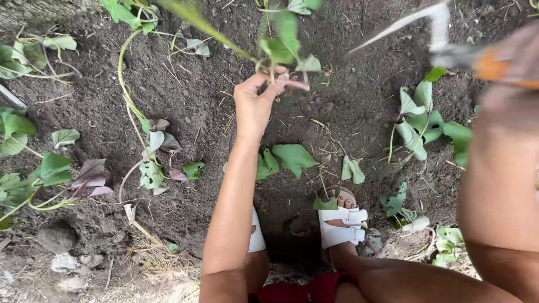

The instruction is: Planting sweet potato cuttings into a garden bed using a hand trowel and bare hands.

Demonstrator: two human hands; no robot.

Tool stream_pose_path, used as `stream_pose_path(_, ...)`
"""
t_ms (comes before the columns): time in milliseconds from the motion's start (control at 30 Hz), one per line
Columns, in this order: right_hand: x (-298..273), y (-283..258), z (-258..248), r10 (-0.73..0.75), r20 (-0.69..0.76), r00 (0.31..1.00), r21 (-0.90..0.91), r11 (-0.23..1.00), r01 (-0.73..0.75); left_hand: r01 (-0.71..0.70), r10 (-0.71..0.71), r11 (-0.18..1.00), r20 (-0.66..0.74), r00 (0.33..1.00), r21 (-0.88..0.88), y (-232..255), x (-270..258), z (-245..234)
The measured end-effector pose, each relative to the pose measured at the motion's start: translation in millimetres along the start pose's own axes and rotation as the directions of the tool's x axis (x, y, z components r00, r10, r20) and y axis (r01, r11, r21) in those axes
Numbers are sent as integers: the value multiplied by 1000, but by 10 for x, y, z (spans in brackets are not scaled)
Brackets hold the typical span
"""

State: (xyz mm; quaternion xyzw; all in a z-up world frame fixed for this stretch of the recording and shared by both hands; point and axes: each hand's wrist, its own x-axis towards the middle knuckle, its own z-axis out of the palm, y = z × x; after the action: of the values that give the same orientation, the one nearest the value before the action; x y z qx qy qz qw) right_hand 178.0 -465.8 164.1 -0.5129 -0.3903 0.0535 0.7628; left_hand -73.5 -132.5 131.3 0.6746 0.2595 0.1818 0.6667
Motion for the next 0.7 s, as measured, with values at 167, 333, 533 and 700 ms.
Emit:
stream_pose_path(167, -36, 38, 1510, 3, -140, 990, 6, 1000, -2, 84, -103, 989, -159, 982, -120, -292, 7, 217)
stream_pose_path(333, -316, -270, 1378, -36, -93, 995, -78, 997, 29, 136, -86, 979, -290, 953, 155, -278, -87, 480)
stream_pose_path(533, -663, -299, 1289, 42, -76, 996, -142, 988, -53, -71, 69, 997, -69, 995, -32, -1147, -350, 828)
stream_pose_path(700, -252, -531, 1036, 108, -28, 994, -32, 994, -109, -60, -120, 856, -311, 943, -513, -1652, -317, 881)
